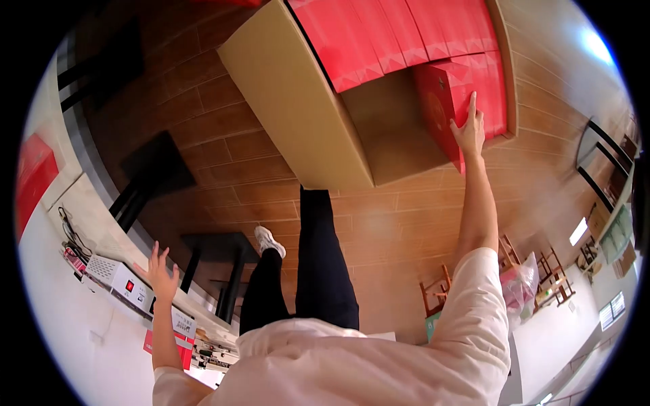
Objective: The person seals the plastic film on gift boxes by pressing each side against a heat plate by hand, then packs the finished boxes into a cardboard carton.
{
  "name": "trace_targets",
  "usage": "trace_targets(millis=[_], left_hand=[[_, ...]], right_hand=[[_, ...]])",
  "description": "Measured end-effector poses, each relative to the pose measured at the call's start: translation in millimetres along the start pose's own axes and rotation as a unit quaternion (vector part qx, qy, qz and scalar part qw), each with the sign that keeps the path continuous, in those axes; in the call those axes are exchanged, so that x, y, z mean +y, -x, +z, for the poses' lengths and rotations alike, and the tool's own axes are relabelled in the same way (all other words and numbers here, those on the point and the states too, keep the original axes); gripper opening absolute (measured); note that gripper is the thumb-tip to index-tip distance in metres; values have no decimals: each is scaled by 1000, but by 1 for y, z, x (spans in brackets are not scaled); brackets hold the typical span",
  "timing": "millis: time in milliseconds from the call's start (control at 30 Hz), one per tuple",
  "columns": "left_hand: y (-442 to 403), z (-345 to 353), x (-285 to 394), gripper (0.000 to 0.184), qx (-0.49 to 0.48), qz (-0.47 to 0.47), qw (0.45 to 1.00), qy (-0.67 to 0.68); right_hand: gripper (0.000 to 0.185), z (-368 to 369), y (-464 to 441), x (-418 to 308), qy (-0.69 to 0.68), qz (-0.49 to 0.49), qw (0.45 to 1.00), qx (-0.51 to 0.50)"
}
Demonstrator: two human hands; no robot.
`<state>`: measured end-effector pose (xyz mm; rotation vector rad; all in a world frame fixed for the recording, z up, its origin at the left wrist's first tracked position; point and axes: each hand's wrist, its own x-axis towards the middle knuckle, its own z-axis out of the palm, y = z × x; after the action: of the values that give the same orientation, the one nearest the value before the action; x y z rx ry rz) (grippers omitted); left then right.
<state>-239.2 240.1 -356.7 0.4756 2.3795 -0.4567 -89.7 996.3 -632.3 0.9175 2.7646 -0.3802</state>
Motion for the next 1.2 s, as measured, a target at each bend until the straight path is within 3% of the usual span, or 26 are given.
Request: trace_targets(millis=[200,267,333,367,400,433,467,533,600,700,733,767,800,833,867,900,967,1033,1100,1200], left_hand=[[-1,0,2,44,-47,-24,998,17],[-2,1,2,45,-43,-23,999,17],[-1,5,-4,46,-22,-13,999,21],[-1,1,0,46,-9,-6,998,61],[-3,-4,5,46,9,-1,995,100],[-4,-6,4,46,14,12,995,100],[-4,-6,2,47,20,23,995,99],[-1,-4,-2,44,30,17,988,151],[3,-20,7,40,33,18,995,91],[21,-31,17,36,49,-13,972,231],[30,-23,20,35,71,0,948,311],[44,-29,32,35,51,-26,915,399],[62,-37,43,35,31,-44,872,487],[82,-33,50,35,51,-38,853,519],[99,-26,59,34,69,-31,831,551],[117,-21,65,34,78,-34,809,582],[155,-3,74,33,79,-32,763,641],[175,15,71,33,99,-16,724,683],[190,18,64,32,97,-31,728,678],[198,8,37,30,174,-51,665,724]], right_hand=[[104,98,-42,16,127,26,991,-28],[100,123,-42,-1,263,143,954,-27],[93,122,-42,-13,215,189,954,-90],[105,135,-41,2,182,162,967,-70],[101,114,-38,-19,172,186,964,-78],[78,88,-33,-47,160,221,961,-53],[78,90,-25,-49,100,220,970,-30],[79,108,2,-59,48,176,983,-7],[75,88,36,-105,40,143,986,-73],[61,98,96,-163,50,49,997,-37],[50,105,110,-181,30,24,996,-76],[43,85,121,-216,28,24,983,-182],[47,95,137,-236,62,-16,983,-171],[51,69,140,-269,137,-169,941,-261],[53,31,142,-315,58,-160,938,-303],[52,4,145,-357,-87,-86,945,-304],[47,-24,138,-419,-168,-163,942,-239],[43,-79,123,-492,-197,-216,933,-210],[40,-117,108,-555,-217,-298,916,-157],[37,-173,110,-639,-204,-342,909,-120]])
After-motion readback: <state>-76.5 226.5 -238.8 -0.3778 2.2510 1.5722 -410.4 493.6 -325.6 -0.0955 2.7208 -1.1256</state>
